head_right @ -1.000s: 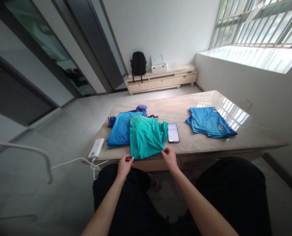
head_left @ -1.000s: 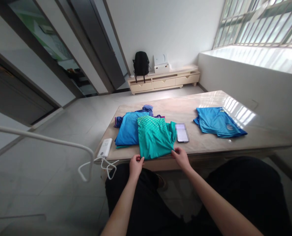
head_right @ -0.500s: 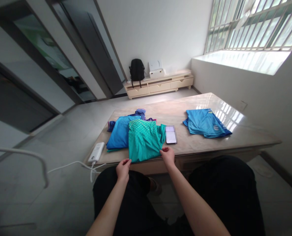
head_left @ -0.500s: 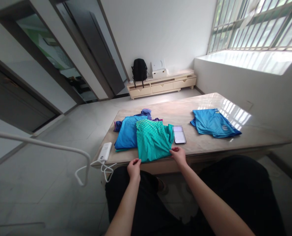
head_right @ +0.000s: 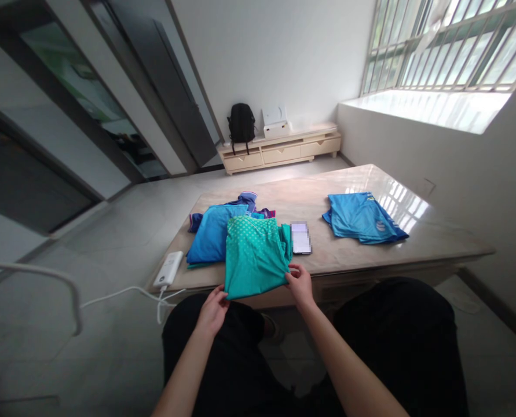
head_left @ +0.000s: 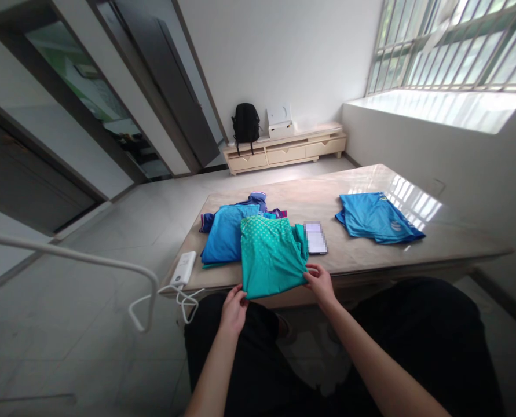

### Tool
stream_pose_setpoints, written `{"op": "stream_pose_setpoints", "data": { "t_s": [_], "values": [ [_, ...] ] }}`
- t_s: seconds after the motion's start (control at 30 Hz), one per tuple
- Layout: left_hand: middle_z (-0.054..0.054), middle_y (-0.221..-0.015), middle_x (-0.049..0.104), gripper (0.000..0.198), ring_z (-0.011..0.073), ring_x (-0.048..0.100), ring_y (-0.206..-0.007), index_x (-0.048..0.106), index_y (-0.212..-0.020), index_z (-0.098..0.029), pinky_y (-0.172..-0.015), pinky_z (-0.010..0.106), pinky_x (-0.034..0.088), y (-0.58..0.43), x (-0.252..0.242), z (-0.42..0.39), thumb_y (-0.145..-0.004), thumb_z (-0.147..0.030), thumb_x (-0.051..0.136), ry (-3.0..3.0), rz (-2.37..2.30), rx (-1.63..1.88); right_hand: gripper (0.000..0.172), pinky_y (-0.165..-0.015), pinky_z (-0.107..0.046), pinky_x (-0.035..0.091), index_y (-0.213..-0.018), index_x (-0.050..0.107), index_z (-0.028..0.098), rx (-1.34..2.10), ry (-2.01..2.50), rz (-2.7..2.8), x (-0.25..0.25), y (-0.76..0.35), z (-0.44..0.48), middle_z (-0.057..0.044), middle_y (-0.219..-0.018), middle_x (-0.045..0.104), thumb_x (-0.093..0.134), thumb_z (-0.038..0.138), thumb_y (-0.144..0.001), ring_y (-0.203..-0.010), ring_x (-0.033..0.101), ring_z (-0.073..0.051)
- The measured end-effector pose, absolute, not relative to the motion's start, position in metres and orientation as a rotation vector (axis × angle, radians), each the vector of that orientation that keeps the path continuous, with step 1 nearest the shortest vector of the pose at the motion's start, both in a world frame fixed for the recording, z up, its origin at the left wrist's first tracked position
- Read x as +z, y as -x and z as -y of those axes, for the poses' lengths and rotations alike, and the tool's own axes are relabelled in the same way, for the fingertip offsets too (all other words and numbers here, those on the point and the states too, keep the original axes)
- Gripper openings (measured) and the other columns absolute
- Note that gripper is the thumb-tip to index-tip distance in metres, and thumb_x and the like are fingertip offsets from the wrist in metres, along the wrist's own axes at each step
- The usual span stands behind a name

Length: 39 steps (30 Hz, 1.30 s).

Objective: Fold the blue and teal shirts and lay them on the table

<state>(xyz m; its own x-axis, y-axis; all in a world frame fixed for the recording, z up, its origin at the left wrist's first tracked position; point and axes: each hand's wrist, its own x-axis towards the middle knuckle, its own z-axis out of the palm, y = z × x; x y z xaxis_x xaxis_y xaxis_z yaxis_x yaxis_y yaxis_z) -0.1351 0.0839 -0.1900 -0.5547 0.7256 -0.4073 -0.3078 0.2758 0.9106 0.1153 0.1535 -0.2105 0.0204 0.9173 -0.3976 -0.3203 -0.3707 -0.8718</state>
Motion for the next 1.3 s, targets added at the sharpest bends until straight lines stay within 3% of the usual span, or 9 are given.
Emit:
{"op": "stream_pose_setpoints", "data": {
  "t_s": [0.2, 0.3, 0.43, 0.63, 0.8, 0.9, 0.97, 1.17, 1.3],
  "values": [
    [-0.001, -0.073, 0.065, 0.016, 0.0135, 0.061, -0.068, 0.068, -0.074, -0.018, -0.066, 0.023, 0.049, 0.136, -0.14, -0.025, -0.058, -0.017, 0.074, -0.473, -1.605, 1.359, 0.05, -0.062, -0.025, 0.056, -0.116, 0.07, 0.021, 1.671, 1.112, 0.676, -0.175, -0.144, -0.108, 0.0, -0.087, 0.071, 0.088, 0.032, -0.072, -0.071, 0.067, -0.014],
    [0.005, -0.081, 0.071, 0.022, 0.0182, 0.062, -0.075, 0.078, -0.078, -0.017, -0.066, 0.026, 0.051, 0.14, -0.098, 0.014, -0.058, -0.025, 0.081, -0.518, -1.568, 1.21, 0.052, -0.064, -0.024, 0.056, -0.117, 0.075, 0.025, 1.748, 1.042, 0.717, -0.142, -0.171, -0.077, -0.001, -0.093, 0.073, 0.09, 0.038, -0.069, -0.076, 0.067, -0.014],
    [0.009, -0.1, 0.077, 0.036, 0.025, 0.067, -0.086, 0.085, -0.09, -0.025, -0.07, 0.031, 0.056, 0.138, -0.039, 0.052, -0.059, -0.043, 0.089, -0.577, -1.564, 1.02, 0.039, -0.072, -0.027, 0.059, -0.104, 0.082, 0.023, 1.831, 1.082, 0.721, -0.092, -0.204, -0.043, -0.005, -0.095, 0.075, 0.091, 0.04, -0.071, -0.081, 0.069, -0.017],
    [0.01, -0.115, 0.077, 0.047, 0.0337, 0.069, -0.111, 0.084, -0.101, -0.027, -0.093, 0.038, 0.059, 0.105, -0.002, 0.039, -0.06, -0.051, 0.093, -0.635, -1.451, 1.031, 0.039, -0.066, -0.026, 0.061, -0.095, 0.083, 0.023, 1.715, 1.213, 0.6, -0.051, -0.238, -0.023, -0.007, -0.093, 0.077, 0.096, 0.041, -0.063, -0.077, 0.071, -0.019],
    [0.008, -0.101, 0.078, 0.036, 0.0237, 0.071, -0.091, 0.083, -0.097, -0.019, -0.079, 0.03, 0.061, 0.065, 0.002, -0.042, -0.066, -0.035, 0.092, -0.692, -1.28, 1.138, 0.04, -0.065, -0.026, 0.065, -0.098, 0.083, 0.024, 1.547, 1.196, 0.63, -0.025, -0.279, -0.067, -0.007, -0.09, 0.076, 0.095, 0.035, -0.061, -0.076, 0.072, -0.019],
    [0.009, -0.097, 0.077, 0.024, 0.0186, 0.071, -0.084, 0.081, -0.098, -0.014, -0.079, 0.029, 0.06, 0.027, 0.031, -0.124, -0.074, -0.015, 0.082, -0.859, -1.107, 1.22, 0.012, -0.069, -0.028, 0.066, -0.088, 0.081, 0.02, 1.349, 1.099, 0.731, 0.02, -0.307, -0.132, -0.007, -0.086, 0.075, 0.078, 0.016, -0.077, -0.075, 0.074, -0.018],
    [0.01, -0.094, 0.075, 0.02, 0.017, 0.072, -0.082, 0.078, -0.098, -0.009, -0.089, 0.036, 0.06, -0.004, 0.064, -0.188, -0.079, -0.004, 0.071, -0.993, -1.006, 1.293, 0.024, -0.082, -0.034, 0.064, -0.085, 0.078, 0.019, 1.293, 1.055, 0.755, 0.065, -0.327, -0.186, -0.005, -0.085, 0.073, 0.059, 0.005, -0.09, -0.077, 0.074, -0.014],
    [0.012, -0.117, 0.07, 0.036, 0.0239, 0.068, -0.117, 0.066, -0.123, 0.0, -0.106, 0.043, 0.052, -0.09, 0.168, -0.357, -0.091, 0.006, 0.051, -1.255, -0.792, 1.452, 0.031, -0.086, -0.03, 0.052, -0.086, 0.075, 0.022, 1.127, 0.896, 0.867, 0.192, -0.399, -0.316, 0.001, -0.09, 0.07, 0.051, 0.005, -0.095, -0.079, 0.071, -0.004],
    [0.008, -0.114, 0.071, 0.035, 0.0237, 0.068, -0.118, 0.066, -0.123, -0.001, -0.104, 0.043, 0.053, -0.132, 0.173, -0.416, -0.094, 0.004, 0.046, -1.34, -0.723, 1.468, 0.019, -0.085, -0.033, 0.051, -0.094, 0.072, 0.021, 1.025, 0.909, 0.864, 0.198, -0.444, -0.357, 0.002, -0.098, 0.069, 0.056, 0.009, -0.095, -0.077, 0.069, -0.001]
  ]
}}
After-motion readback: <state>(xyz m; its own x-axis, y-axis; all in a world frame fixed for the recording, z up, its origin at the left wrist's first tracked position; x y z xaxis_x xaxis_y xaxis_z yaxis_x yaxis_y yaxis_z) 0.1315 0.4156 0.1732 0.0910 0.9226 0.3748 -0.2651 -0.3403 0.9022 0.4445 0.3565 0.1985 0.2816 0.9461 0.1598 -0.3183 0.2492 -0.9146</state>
